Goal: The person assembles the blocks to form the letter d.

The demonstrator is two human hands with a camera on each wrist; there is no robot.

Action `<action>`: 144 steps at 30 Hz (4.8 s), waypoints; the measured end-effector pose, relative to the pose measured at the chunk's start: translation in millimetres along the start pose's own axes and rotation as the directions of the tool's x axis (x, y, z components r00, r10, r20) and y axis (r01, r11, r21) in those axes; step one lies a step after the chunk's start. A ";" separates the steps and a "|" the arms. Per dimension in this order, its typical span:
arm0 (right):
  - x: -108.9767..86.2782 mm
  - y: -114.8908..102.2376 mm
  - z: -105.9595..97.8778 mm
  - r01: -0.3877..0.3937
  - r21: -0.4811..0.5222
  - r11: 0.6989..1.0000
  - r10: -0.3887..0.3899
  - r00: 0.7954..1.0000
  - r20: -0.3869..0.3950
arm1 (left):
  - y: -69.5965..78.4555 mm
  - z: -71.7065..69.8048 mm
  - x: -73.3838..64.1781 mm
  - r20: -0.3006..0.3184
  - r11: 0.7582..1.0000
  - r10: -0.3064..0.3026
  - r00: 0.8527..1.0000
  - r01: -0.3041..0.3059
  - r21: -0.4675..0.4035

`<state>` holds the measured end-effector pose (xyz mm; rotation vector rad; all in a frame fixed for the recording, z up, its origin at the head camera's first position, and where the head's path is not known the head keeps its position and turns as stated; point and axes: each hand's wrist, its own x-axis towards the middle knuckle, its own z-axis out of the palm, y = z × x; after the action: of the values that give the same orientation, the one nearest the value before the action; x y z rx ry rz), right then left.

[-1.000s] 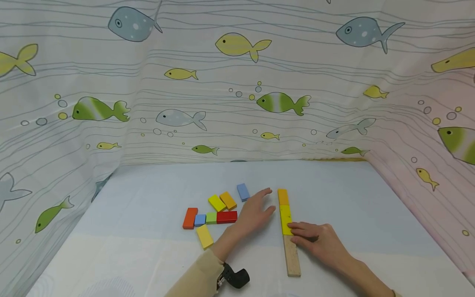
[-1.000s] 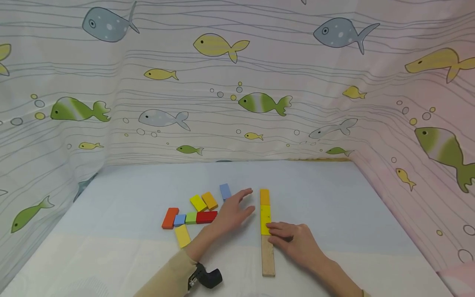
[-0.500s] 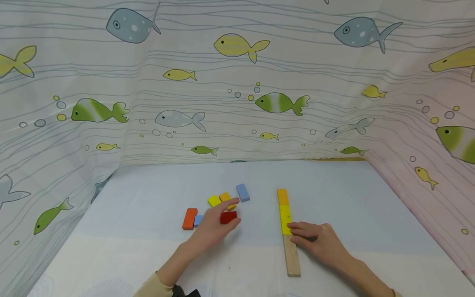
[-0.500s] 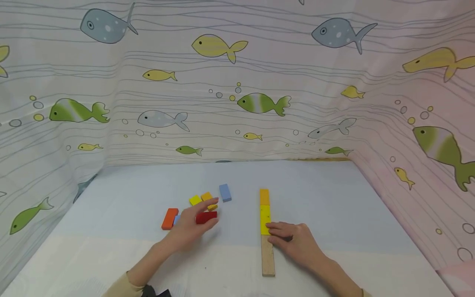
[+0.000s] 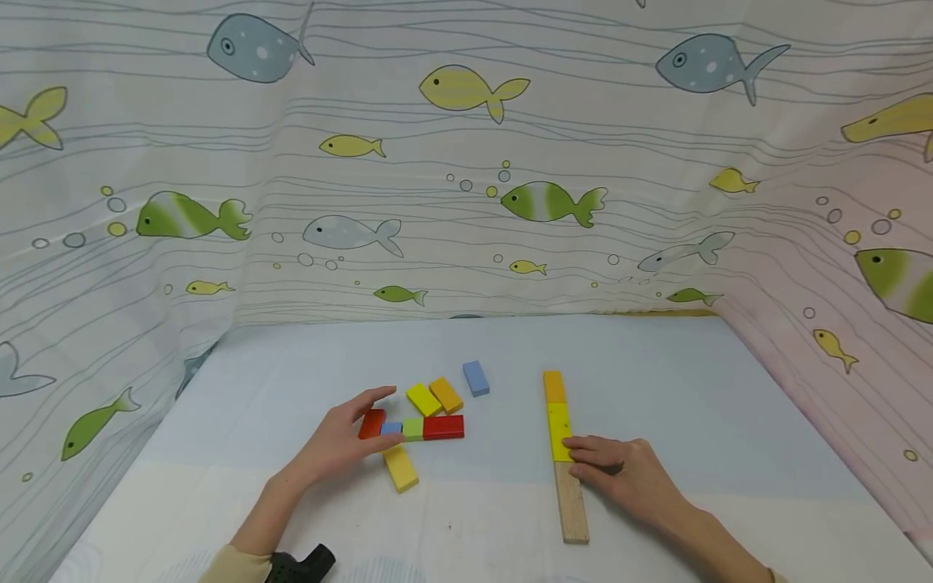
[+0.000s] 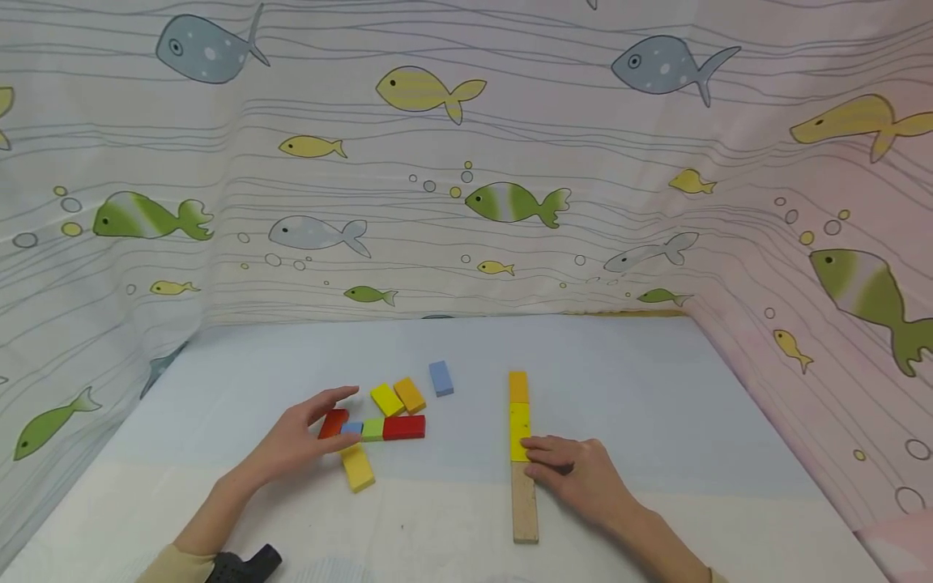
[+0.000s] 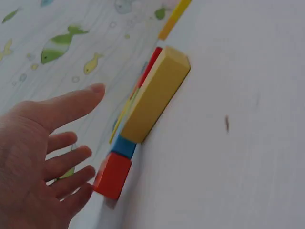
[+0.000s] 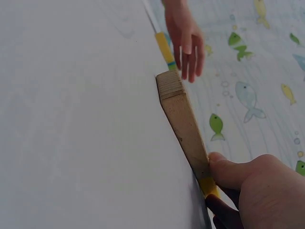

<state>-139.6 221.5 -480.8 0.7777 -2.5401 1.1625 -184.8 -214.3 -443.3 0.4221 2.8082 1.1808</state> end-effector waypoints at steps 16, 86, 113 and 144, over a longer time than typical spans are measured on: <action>0.0 -1.9 0.1 0.007 0.001 1.000 -0.007 1.000 -0.002 | -44.6 -28.2 -2.7 0.057 0.993 0.027 0.998 -0.020 -0.118; -0.4 -3.9 -2.0 -0.033 -0.001 0.999 0.033 0.999 0.006 | -29.2 -34.3 -5.7 0.026 0.976 -0.014 1.000 0.020 -0.217; 0.4 -3.0 -0.6 -0.021 0.008 1.000 0.021 1.000 0.000 | 39.3 28.5 21.8 0.030 0.959 0.069 0.997 -0.058 -0.276; 1.7 -5.6 -3.6 -0.056 -0.010 0.998 0.057 0.998 0.020 | 100.7 115.3 91.4 0.114 0.961 0.143 0.983 -0.110 -0.254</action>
<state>-137.9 220.6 -474.2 0.7237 -2.5982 1.1646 -230.9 -42.1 -448.9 0.6413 2.5134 1.4489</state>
